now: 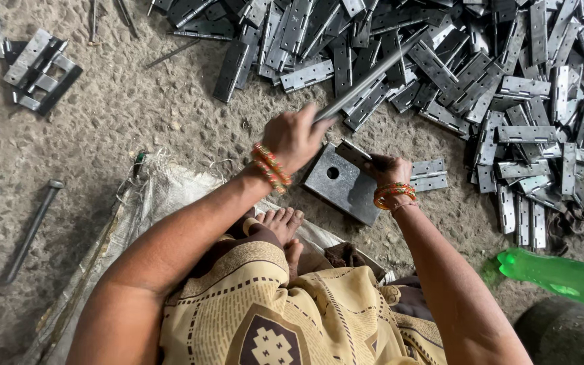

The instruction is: The person sits on the floor and assembles metal hinges by placing them on a metal block and striking them with a metal rod. The person repeatedly picks up hinge parts, aligns them, and hits them to secure the assembly.

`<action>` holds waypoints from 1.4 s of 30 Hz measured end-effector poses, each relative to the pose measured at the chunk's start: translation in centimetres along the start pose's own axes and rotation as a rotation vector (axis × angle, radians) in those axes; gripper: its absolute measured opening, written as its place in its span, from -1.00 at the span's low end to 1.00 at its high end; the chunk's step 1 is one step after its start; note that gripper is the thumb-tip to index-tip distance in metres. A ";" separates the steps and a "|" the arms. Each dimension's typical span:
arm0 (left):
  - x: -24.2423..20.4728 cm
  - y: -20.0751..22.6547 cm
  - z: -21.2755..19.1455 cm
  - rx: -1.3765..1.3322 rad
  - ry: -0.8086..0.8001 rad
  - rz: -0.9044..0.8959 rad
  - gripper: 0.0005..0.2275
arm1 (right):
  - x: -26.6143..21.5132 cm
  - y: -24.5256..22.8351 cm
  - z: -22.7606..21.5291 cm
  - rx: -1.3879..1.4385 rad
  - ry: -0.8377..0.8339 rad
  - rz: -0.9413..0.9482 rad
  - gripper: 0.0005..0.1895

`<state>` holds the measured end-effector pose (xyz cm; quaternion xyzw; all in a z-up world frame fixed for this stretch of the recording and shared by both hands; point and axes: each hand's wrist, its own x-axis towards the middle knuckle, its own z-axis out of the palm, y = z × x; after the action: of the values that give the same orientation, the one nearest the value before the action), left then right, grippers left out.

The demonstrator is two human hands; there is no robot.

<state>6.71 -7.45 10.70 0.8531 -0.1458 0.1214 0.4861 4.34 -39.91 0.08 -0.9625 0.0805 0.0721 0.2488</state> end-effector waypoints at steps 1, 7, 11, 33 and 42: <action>1.4 1.5 0.5 -0.050 0.065 0.071 -0.71 | -0.4 -0.2 -0.2 0.016 0.008 -0.001 -0.67; 2.4 4.1 4.6 0.054 0.129 0.241 -0.73 | -1.8 -2.2 -0.8 0.111 0.030 0.004 -0.69; -4.1 -1.3 7.1 0.319 -0.539 -0.195 -0.82 | -2.3 -3.1 -0.5 0.007 -0.043 0.189 -0.79; -13.7 -13.6 4.9 0.122 -0.540 -0.683 -0.62 | -2.9 -2.4 -1.2 -0.299 -0.219 -0.025 -0.52; -13.6 -13.7 4.9 0.183 -0.509 -0.586 -0.59 | -1.9 -0.5 -0.9 -0.168 -0.047 -0.270 -0.72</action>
<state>-0.61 -3.27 -7.34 0.9012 -0.0005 -0.2252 0.3704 2.70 -39.68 1.38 -0.9800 -0.0615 0.0670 0.1768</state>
